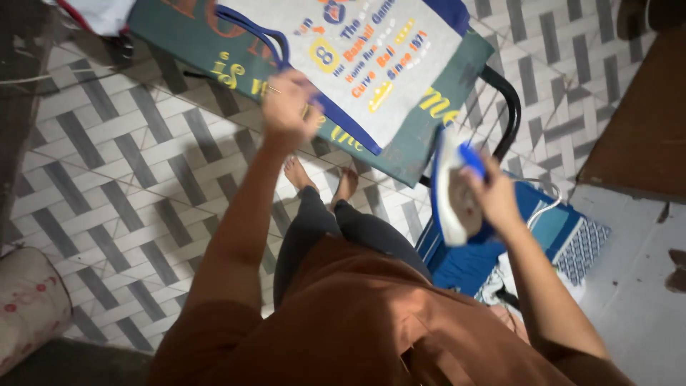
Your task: Ironing small items of clothing and placing them on hangers.
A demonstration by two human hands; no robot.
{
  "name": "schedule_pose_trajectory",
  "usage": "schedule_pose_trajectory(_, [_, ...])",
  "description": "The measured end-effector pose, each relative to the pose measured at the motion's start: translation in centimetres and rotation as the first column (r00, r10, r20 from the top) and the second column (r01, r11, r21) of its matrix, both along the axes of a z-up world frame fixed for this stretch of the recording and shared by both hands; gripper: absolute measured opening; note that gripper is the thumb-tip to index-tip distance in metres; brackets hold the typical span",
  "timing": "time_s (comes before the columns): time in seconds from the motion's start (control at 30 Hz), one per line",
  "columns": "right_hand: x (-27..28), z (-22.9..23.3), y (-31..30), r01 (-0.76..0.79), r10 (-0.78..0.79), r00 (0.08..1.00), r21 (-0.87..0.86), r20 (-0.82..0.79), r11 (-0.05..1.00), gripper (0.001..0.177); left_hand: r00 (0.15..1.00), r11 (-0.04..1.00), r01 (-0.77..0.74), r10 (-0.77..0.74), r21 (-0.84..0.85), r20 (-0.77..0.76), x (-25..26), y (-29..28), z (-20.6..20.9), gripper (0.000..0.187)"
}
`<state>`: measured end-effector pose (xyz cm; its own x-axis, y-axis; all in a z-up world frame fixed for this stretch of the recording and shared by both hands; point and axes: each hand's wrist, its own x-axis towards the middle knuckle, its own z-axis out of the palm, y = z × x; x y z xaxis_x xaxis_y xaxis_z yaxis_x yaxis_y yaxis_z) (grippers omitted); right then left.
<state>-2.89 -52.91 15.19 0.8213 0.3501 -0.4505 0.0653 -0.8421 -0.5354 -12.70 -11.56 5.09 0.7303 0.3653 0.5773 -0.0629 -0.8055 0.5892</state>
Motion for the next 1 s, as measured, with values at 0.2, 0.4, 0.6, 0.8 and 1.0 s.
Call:
schedule_pose_trajectory(0.2, [6.2, -3.7, -1.8, 0.331, -0.337, 0.940, 0.108, 0.049, 0.937, 0.058, 0.870, 0.859, 0.492, -0.486, 0.144, -0.078, 0.6, -7.7, -0.4, 0.033])
schedule_pose_trajectory(0.4, [9.8, -8.4, -2.7, 0.298, -0.295, 0.946, 0.002, 0.137, 0.955, 0.061, 0.870, 0.830, 0.492, -0.478, 0.263, -0.120, 1.8, -11.3, -1.0, 0.009])
schedule_pose_trajectory(0.6, [10.7, -9.4, -2.2, 0.273, -0.260, 0.935, -0.025, 0.241, 0.962, 0.062, 0.856, 0.839, 0.515, -0.512, 0.175, -0.067, 1.2, -14.7, -0.9, 0.013])
schedule_pose_trajectory(0.8, [4.7, 1.3, 5.2, -0.279, 0.220, 0.779, 0.010, 0.587, 0.960, 0.079, 0.906, 0.906, 0.423, -0.423, 0.023, 0.021, 2.8, -15.0, 2.1, 0.013])
schedule_pose_trajectory(1.0, [2.2, 2.0, 7.0, -0.551, 0.390, 0.742, 0.165, 0.545, 0.818, 0.038, 0.901, 0.898, 0.426, -0.432, 0.106, 0.033, 3.8, -12.1, 3.4, 0.036])
